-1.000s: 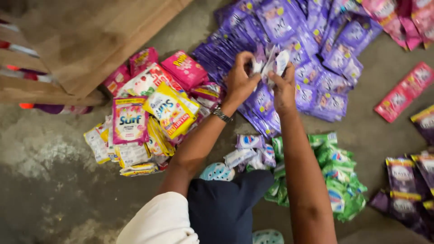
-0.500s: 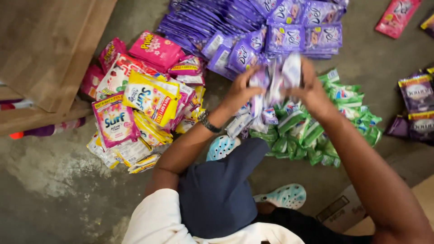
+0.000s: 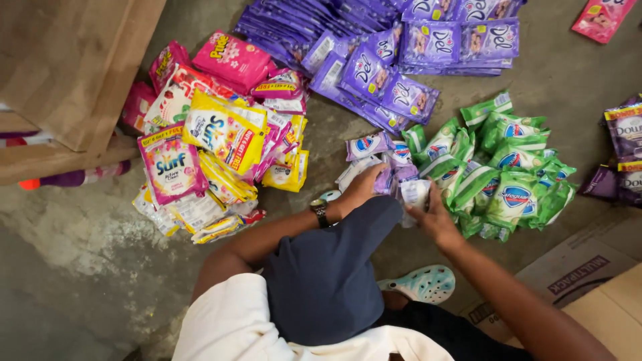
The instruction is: Organizing various detergent and soap packets on the floor by brand and type.
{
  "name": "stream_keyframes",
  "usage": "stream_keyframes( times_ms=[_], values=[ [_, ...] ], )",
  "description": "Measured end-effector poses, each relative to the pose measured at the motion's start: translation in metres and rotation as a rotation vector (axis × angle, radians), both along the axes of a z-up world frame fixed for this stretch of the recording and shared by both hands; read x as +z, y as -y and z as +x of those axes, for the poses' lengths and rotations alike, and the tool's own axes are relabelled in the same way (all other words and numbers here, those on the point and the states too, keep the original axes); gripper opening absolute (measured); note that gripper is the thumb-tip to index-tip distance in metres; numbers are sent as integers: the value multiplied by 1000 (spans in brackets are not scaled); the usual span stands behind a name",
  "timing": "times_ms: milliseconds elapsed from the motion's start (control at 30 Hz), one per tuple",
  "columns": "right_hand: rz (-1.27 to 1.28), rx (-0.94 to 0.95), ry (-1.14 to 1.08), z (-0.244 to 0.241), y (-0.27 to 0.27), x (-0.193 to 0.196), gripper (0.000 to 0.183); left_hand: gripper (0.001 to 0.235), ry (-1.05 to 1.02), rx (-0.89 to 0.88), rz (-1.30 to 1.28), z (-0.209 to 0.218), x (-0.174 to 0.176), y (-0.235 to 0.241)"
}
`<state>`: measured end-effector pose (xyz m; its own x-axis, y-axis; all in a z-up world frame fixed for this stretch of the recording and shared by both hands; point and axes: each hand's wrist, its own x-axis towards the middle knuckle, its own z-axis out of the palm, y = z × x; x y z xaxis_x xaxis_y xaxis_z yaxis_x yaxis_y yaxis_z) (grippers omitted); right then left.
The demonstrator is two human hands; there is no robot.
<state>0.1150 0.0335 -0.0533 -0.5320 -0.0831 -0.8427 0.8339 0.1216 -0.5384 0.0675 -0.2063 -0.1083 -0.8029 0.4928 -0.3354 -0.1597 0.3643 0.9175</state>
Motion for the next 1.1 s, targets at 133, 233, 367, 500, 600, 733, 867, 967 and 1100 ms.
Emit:
stream_keyframes(
  times_ms=[133, 233, 367, 500, 600, 733, 867, 967, 1100],
  values=[
    [-10, -39, -185, 21, -5, -21, 93, 84, -212, 49, -31, -1, 12, -6],
    [234, 217, -350, 9, -6, -8, 87, 76, -195, 20, -111, -10, 46, 3],
    [840, 1098, -263, -42, 21, 90, 79, 69, -661, 25, -427, -19, 82, 6],
    [915, 1057, -345, -28, 16, 72, 63, 77, -556, 11, -368, 0, 58, 9],
    [746, 766, -802, -24, 13, 59, 59, 81, -584, -146, -589, 11, 21, 6],
    [628, 942, -1021, -31, 11, 34, 39, 75, -543, -147, -572, 11, -8, -4],
    [747, 1109, -715, -56, 6, 62, 46, 63, -628, -197, -661, 6, -32, -8],
    [658, 899, -657, -91, 11, 196, 59, 64, -421, -222, -467, -14, 0, 7],
    [295, 474, -861, -113, -83, 283, 59, 72, -545, -127, -339, -25, 43, 28]
  ],
)
